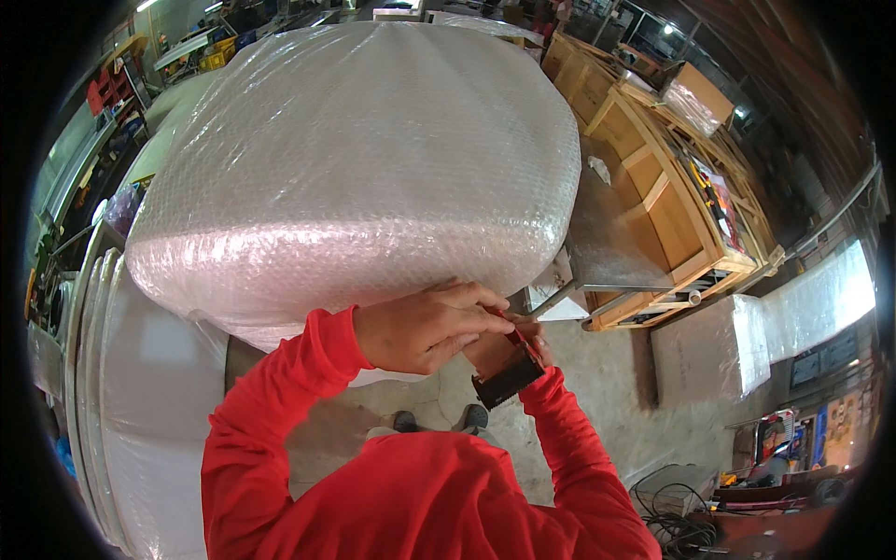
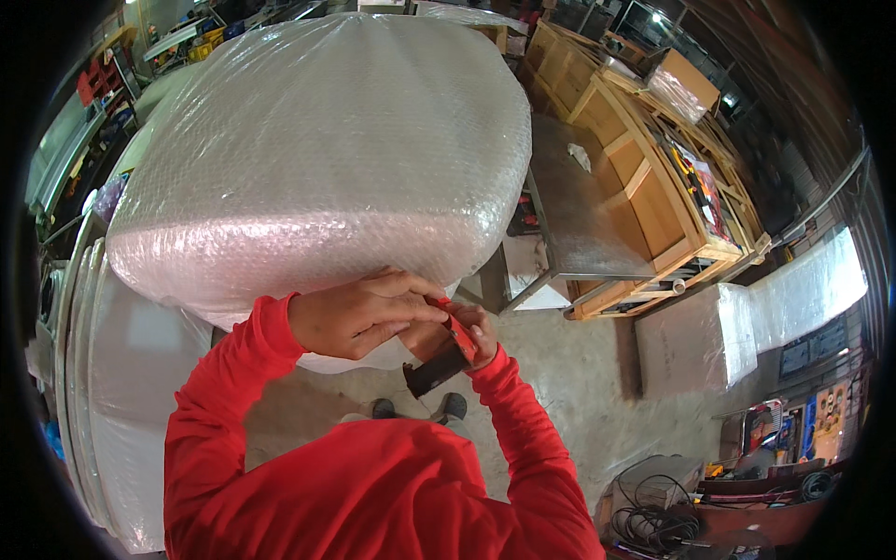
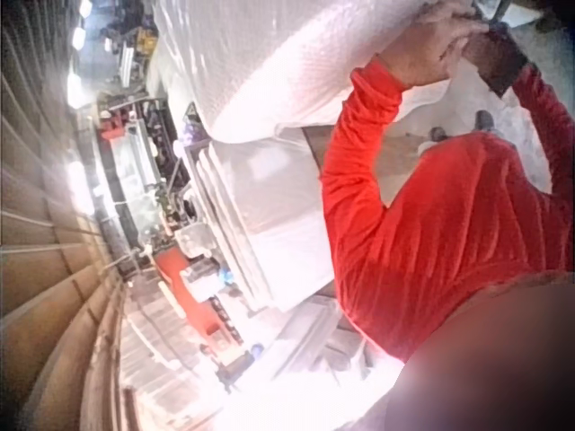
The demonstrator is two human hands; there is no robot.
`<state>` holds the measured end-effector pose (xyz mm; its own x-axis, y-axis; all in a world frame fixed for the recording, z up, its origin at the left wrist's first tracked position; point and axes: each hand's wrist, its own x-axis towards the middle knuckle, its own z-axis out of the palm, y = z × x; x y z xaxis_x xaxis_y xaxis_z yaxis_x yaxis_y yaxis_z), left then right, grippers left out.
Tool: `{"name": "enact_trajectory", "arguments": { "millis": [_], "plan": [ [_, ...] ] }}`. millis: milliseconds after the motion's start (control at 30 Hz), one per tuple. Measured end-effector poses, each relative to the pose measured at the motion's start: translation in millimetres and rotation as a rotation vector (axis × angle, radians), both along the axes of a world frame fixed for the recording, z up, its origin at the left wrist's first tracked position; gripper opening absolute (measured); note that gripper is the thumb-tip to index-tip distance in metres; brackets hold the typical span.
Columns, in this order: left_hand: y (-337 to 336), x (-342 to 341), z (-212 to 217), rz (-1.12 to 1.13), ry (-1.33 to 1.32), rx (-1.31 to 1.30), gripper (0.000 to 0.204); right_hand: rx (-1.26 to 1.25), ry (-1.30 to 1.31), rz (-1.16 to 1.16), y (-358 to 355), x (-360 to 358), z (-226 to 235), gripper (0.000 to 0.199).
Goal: The person wraps a large piece of furniture with bubble wrap and secures it with packing tape using a handheld dispenser. They smooth the wrap, apply tape to edges and seams, and then lift the wrapped item with another person.
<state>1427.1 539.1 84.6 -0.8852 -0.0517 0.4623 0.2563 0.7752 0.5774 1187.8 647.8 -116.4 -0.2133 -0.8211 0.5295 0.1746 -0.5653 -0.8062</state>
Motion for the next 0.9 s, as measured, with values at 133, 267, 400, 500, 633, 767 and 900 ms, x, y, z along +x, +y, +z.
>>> {"name": "enact_trajectory", "arguments": {
  "millis": [133,267,400,500,633,767,900],
  "plan": [
    [-2.2,-4.7,0.2,-0.046,-0.016,-0.071,0.031,0.008,0.323,-0.133,-6.7,-7.5,-21.8,0.03],
    [-5.2,-5.8,7.9,-0.074,-0.059,0.059,0.016,0.07,0.545,-0.127,-20.6,-22.2,-40.6,0.049],
    [-5.0,6.3,23.2,-0.031,-0.183,0.15,0.008,-0.328,0.608,-0.09,-27.3,-29.1,-26.1,0.099],
    [-4.3,18.8,35.0,0.087,-0.315,0.201,0.008,-0.539,0.755,-0.188,-26.3,-20.6,10.0,0.115],
    [-2.2,25.8,37.9,0.225,-0.161,0.164,0.014,-0.658,0.839,-0.305,-15.2,-0.5,58.1,0.119],
    [-1.8,25.1,28.5,0.422,0.091,-0.038,0.016,-0.537,0.948,-0.507,11.4,23.4,77.8,0.117],
    [0.2,16.4,13.2,0.621,0.122,-0.504,0.018,-0.249,1.155,-0.677,40.6,36.5,83.4,0.102]
  ]
}}
